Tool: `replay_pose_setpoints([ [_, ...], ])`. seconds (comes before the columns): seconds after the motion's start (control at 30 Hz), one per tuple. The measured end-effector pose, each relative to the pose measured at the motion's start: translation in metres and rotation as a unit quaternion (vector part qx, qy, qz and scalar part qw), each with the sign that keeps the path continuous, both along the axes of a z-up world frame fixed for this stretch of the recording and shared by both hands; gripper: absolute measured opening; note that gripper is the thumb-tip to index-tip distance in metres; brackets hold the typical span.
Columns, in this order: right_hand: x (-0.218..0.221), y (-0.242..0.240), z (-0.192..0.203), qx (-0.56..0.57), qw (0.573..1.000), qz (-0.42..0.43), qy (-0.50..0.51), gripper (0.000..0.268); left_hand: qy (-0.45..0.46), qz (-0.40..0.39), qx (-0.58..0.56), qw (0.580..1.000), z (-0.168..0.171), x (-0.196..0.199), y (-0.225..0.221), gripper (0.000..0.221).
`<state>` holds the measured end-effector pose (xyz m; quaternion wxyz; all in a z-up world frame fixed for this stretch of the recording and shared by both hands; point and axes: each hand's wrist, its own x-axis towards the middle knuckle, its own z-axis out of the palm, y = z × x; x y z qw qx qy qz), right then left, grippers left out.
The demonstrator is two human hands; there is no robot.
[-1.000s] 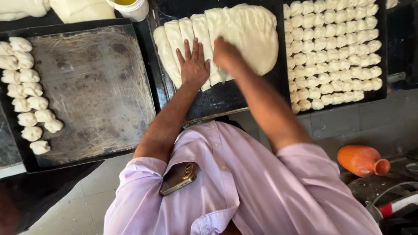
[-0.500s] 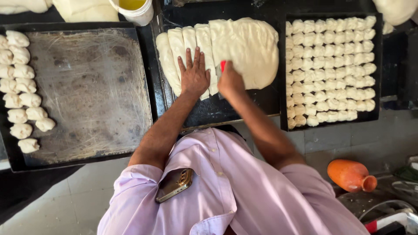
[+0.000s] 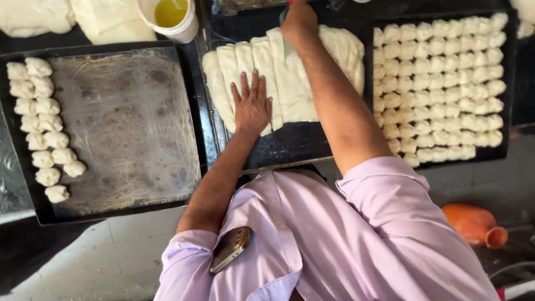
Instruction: The person separates and shapes small pieces of dough from a tray, flattens a large portion of dough on a work surface, and then uses a hand-held scraper to cut the dough into smaller strips and rectangular pieces. The person also pours oil from a cup onto their hands and dough during the process and uses the scraper to clean the work surface and grease baking trays.
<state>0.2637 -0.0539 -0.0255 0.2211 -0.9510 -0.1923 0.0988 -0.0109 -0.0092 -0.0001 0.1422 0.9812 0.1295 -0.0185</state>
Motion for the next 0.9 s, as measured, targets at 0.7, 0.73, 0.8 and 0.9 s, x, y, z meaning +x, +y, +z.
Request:
replay_pose_setpoints([
  [0.7, -0.112, -0.064, 0.061, -0.06, 0.991, -0.027, 0.112, 0.042, -0.044, -0.064, -0.026, 0.997, -0.012, 0.025, -0.002, 0.067],
  [0.73, -0.115, -0.066, 0.064, -0.097, 0.991, -0.008, 0.096, 0.047, -0.026, -0.066, -0.029, 0.997, -0.008, 0.023, -0.005, 0.068],
  [0.8, -0.15, -0.079, 0.056, -0.174, 0.981, 0.027, 0.078, 0.059, -0.027, -0.066, -0.029, 0.997, -0.004, 0.027, -0.004, 0.068],
  [0.9, -0.177, -0.082, 0.045, -0.063, 0.997, -0.04, -0.015, 0.061, -0.063, -0.056, -0.027, 0.996, -0.015, 0.021, -0.004, 0.065],
])
